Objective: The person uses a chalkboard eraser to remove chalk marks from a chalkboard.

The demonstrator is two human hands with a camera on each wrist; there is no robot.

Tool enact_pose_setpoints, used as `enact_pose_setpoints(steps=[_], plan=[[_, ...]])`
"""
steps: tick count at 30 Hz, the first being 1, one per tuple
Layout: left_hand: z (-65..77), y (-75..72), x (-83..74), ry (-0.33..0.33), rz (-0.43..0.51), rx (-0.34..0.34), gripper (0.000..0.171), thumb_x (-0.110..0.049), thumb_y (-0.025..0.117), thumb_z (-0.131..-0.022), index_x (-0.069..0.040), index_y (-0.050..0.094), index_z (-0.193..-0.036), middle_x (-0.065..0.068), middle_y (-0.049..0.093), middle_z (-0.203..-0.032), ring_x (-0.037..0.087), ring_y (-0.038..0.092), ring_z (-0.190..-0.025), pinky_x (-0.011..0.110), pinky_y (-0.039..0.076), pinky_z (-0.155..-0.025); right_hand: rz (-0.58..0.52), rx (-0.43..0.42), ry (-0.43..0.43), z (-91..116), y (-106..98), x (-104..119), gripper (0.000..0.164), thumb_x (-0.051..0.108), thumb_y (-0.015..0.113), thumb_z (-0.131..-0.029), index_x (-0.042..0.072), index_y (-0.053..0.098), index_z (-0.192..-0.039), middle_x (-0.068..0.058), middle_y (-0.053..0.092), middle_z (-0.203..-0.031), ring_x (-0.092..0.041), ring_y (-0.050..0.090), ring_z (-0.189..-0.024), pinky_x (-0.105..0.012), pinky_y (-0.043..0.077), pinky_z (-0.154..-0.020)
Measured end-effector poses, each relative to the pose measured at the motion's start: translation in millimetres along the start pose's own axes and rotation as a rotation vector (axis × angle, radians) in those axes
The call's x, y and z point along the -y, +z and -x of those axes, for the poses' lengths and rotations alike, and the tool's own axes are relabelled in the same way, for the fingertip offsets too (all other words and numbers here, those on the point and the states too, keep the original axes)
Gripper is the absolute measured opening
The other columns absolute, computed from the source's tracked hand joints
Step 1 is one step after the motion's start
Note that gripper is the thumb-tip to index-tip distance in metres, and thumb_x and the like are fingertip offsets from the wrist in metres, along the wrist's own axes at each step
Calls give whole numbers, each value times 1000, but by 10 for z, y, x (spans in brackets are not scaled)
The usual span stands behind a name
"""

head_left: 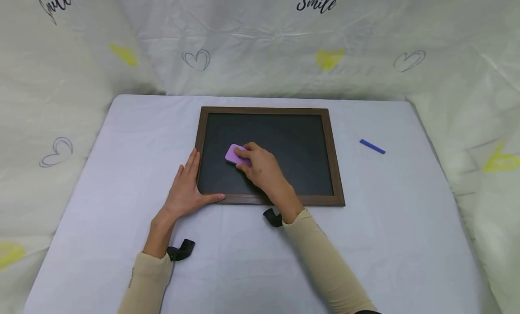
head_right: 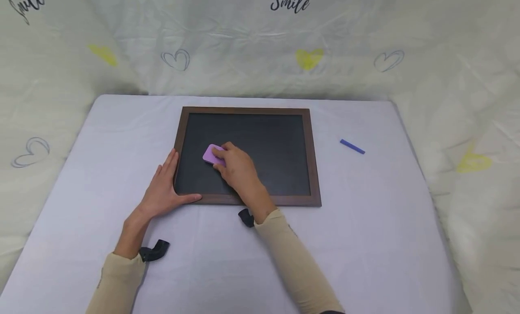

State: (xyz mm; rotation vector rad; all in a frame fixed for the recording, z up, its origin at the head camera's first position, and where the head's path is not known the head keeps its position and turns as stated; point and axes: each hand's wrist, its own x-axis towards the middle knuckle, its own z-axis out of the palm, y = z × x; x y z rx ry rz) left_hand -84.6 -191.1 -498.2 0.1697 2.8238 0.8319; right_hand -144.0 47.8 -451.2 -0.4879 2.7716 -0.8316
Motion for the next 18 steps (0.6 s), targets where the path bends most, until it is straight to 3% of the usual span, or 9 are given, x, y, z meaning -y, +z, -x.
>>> enact_pose_setpoints(steps=[18], plan=[[8, 8, 17, 13, 21, -18, 141, -62, 88, -72, -11, -2, -168, 1, -7, -178, 29, 9, -166, 59, 5, -134, 31, 34, -73, 5, 38, 85, 57, 26, 75, -97, 23, 56, -151, -9, 61, -143, -27, 63, -128, -42, 54, -111]])
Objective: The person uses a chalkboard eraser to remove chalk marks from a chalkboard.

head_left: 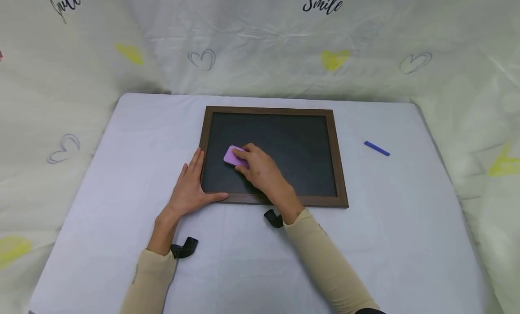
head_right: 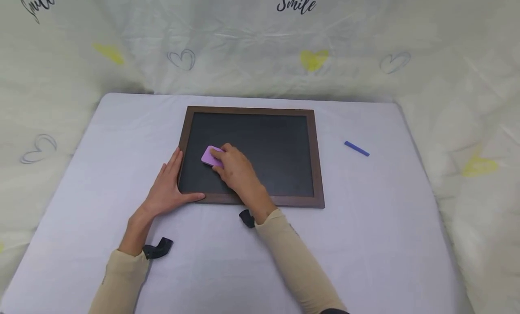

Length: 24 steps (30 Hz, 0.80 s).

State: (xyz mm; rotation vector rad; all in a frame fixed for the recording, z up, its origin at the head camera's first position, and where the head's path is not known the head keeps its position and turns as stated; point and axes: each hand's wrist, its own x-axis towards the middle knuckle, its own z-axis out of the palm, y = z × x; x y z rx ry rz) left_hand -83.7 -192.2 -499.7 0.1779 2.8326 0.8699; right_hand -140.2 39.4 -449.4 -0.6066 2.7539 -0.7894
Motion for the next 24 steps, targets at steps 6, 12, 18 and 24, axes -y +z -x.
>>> enact_pose_setpoints(steps=[6, 12, 18, 24], plan=[[-15, 37, -18, 10, 7, 5, 140, -65, 86, -73, -10, -1, -168, 3, -5, -179, 32, 11, -165, 59, 6, -134, -28, -124, 95, 108, -281, -230, 55, 24, 77, -96, 15, 61, -148, -13, 63, -138, -29, 65, -119, -43, 57, -105], [15, -21, 15, -26, -23, 11, 142, -64, 87, -72, -10, -3, -168, 2, -6, -178, 31, 10, -166, 57, 4, -134, -65, -294, 224, 292, -650, -681, 54, 24, 76, -96, 10, 62, -146, -21, 63, -137, -36, 64, -112, -51, 57, -98], [5, -16, 17, -23, -29, 29, 143, -66, 86, -72, -12, -4, -168, 2, -8, -178, 31, 11, -165, 57, 5, -135, -85, -377, 356, 619, -893, -1107, 53, 24, 72, -99, 6, 59, -147, -30, 60, -138, -45, 61, -113, -59, 56, -98], [-11, -22, -12, -20, -43, 28, 142, -67, 86, -72, -12, -4, -168, 2, -7, -178, 32, 14, -165, 56, 7, -135, -84, -399, 500, 910, -1048, -1412, 58, 29, 67, -102, 8, 51, -154, -33, 55, -144, -48, 58, -119, -64, 56, -100]])
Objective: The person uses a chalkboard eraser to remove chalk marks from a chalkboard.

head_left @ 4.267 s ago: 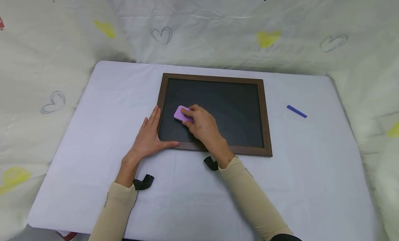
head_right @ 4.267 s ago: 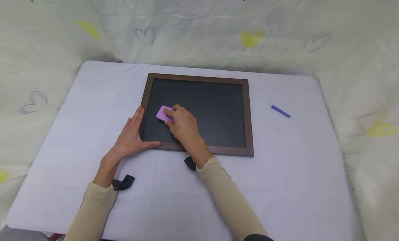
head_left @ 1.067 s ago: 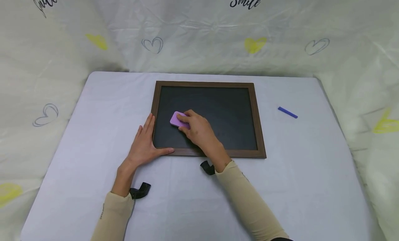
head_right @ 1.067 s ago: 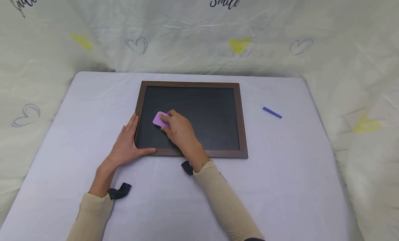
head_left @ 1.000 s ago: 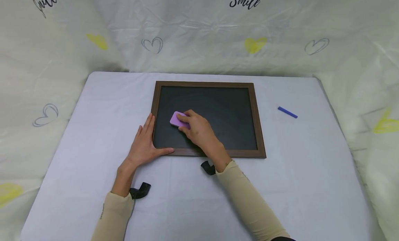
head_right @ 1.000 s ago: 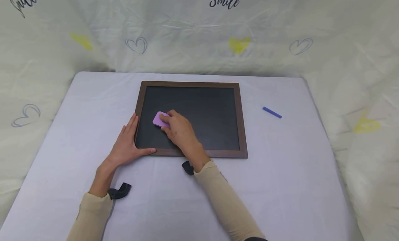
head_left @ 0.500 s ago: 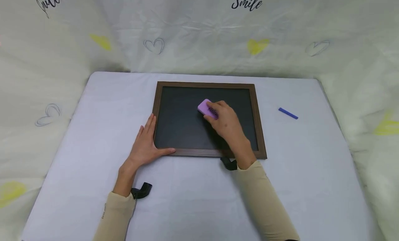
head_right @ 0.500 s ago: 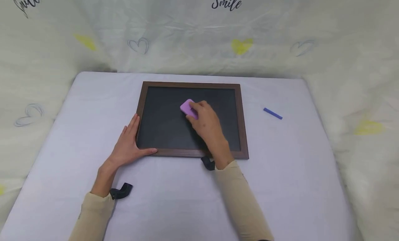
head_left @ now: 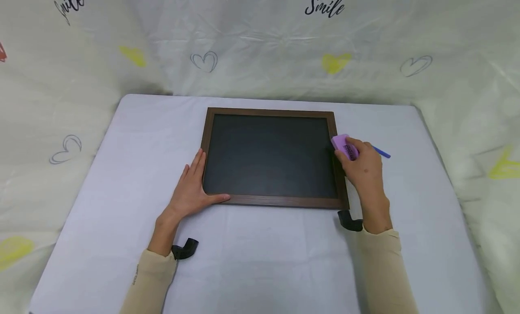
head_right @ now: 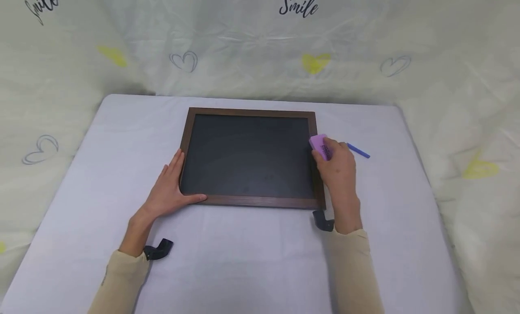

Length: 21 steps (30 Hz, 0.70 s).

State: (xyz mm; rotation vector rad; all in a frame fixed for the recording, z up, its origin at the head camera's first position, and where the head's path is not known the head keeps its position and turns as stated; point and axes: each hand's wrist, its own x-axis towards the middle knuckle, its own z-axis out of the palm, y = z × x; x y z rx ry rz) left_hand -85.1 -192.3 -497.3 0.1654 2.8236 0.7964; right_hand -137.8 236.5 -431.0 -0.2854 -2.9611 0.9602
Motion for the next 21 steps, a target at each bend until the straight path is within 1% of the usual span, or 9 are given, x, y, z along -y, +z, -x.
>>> enact_pose_setpoints(steps=[5, 9, 12, 16, 18, 21], plan=[[20, -3, -19, -6, 5, -3, 143, -66, 86, -72, -12, -4, -168, 2, -7, -178, 32, 14, -165, 56, 6, -135, 34, -9, 80, -35, -134, -285, 60, 28, 65, -103, 5, 47, -156, -36, 52, -147, -52, 55, -128, -66, 51, -104], [20, -1, -28, -2, 4, -8, 143, -67, 86, -71, -12, -4, -168, 1, -8, -178, 31, 14, -165, 55, 7, -135, 61, 27, 165, -66, -195, -461, 63, 26, 65, -103, 4, 42, -158, -38, 46, -153, -55, 50, -137, -68, 46, -110], [7, -4, -34, 1, 0, -10, 143, -69, 85, -71, -13, -4, -168, 0, -9, -178, 29, 14, -165, 54, 7, -135, 63, 48, 211, -73, -209, -540, 65, 26, 66, -103, 3, 41, -159, -36, 41, -158, -56, 46, -141, -69, 44, -112], [-8, -8, -47, 3, 4, -10, 143, -71, 84, -71, -14, -4, -168, -1, -9, -178, 28, 13, -165, 54, 6, -135, 66, 37, 194, -65, -208, -584, 67, 29, 68, -102, 4, 42, -158, -34, 42, -158, -56, 46, -142, -69, 43, -113], [-13, -5, -50, 5, 3, -12, 143, -71, 84, -71, -13, -4, -169, -1, -9, -178, 29, 13, -165, 54, 6, -135, 74, 28, 186, -54, -210, -598, 70, 33, 68, -101, 4, 41, -159, -36, 43, -156, -57, 47, -138, -69, 45, -111], [-25, -3, -52, 16, 1, -12, 142, -70, 84, -71, -13, -3, -169, 0, -9, -178, 30, 15, -165, 55, 6, -135, 66, 2, 191, -22, -216, -598, 74, 41, 67, -101, 7, 39, -160, -35, 40, -158, -56, 46, -139, -69, 45, -111]])
